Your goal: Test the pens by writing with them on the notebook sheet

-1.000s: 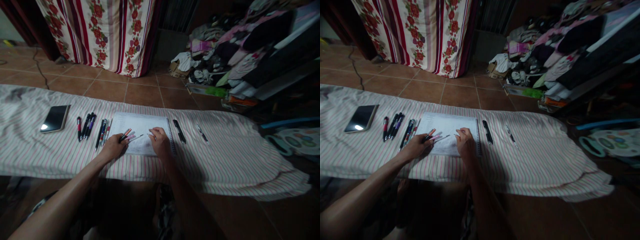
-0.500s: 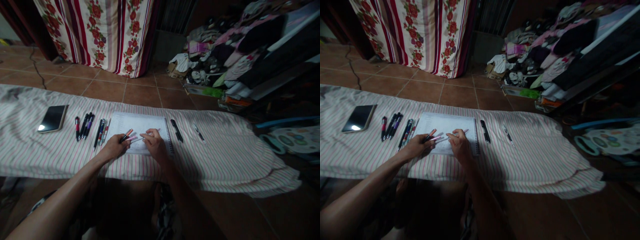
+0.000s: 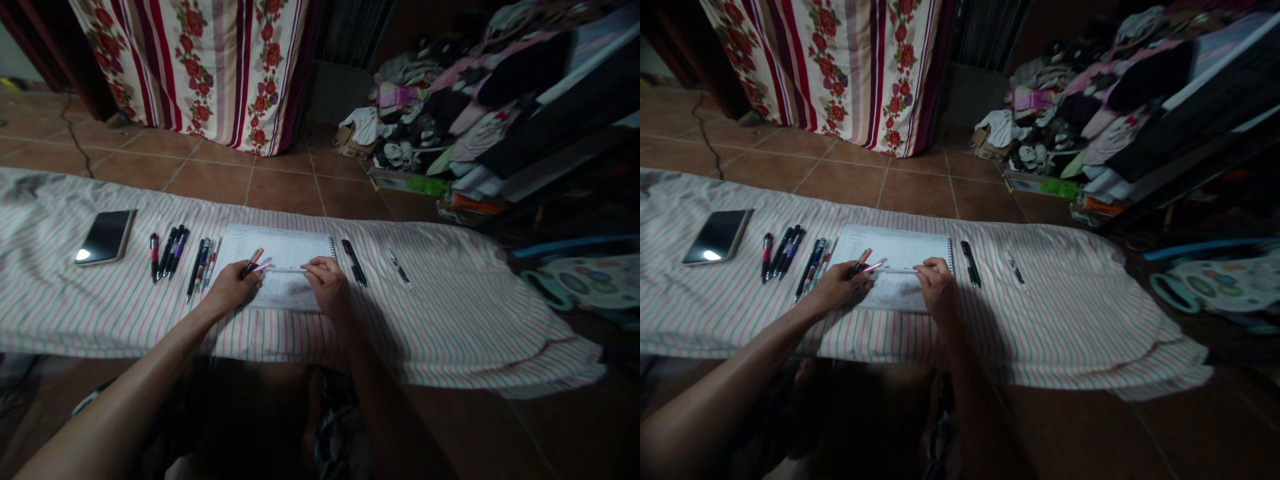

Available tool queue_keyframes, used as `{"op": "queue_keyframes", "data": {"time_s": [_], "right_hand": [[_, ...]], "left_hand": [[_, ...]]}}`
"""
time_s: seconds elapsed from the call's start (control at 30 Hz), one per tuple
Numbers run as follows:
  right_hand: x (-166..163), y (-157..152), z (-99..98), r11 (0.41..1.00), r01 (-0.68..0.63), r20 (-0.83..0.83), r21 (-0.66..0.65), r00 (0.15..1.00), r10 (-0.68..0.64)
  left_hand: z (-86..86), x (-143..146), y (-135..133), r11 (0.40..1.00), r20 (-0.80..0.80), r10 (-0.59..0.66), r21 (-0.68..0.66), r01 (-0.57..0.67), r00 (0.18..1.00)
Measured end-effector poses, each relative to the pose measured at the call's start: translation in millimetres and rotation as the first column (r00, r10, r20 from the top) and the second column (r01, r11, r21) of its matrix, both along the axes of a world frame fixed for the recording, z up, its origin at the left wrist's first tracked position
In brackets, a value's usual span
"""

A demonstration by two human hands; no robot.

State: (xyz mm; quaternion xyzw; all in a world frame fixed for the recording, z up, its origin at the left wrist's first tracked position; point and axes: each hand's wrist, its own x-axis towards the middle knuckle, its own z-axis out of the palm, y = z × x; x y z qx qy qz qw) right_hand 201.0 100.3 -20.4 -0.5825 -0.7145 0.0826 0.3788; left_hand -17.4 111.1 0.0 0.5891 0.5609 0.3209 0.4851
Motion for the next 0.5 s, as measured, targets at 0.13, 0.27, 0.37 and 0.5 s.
{"op": "queue_keyframes", "data": {"time_s": [0.13,0.27,0.37,0.5], "right_hand": [[5.8,1.1,-1.5,0.995,0.095,-0.064,0.012,0.994,-0.094],[9.6,2.0,-4.5,0.988,0.151,-0.093,-0.003,0.984,-0.151],[11.9,1.2,-5.4,0.988,0.152,-0.104,-0.017,0.983,-0.153],[13.2,-1.2,-5.0,0.989,0.142,-0.112,-0.040,0.983,-0.146]], "left_hand": [[-4.6,5.5,7.6,0.995,-0.034,0.068,0.077,-0.065,0.997],[-10.1,12.8,13.0,0.991,-0.004,0.117,0.067,-0.116,0.993],[-11.7,16.6,14.4,0.987,0.055,0.156,0.018,-0.157,0.986],[-7.2,18.5,12.7,0.981,0.177,0.193,-0.051,-0.187,0.965]]}}
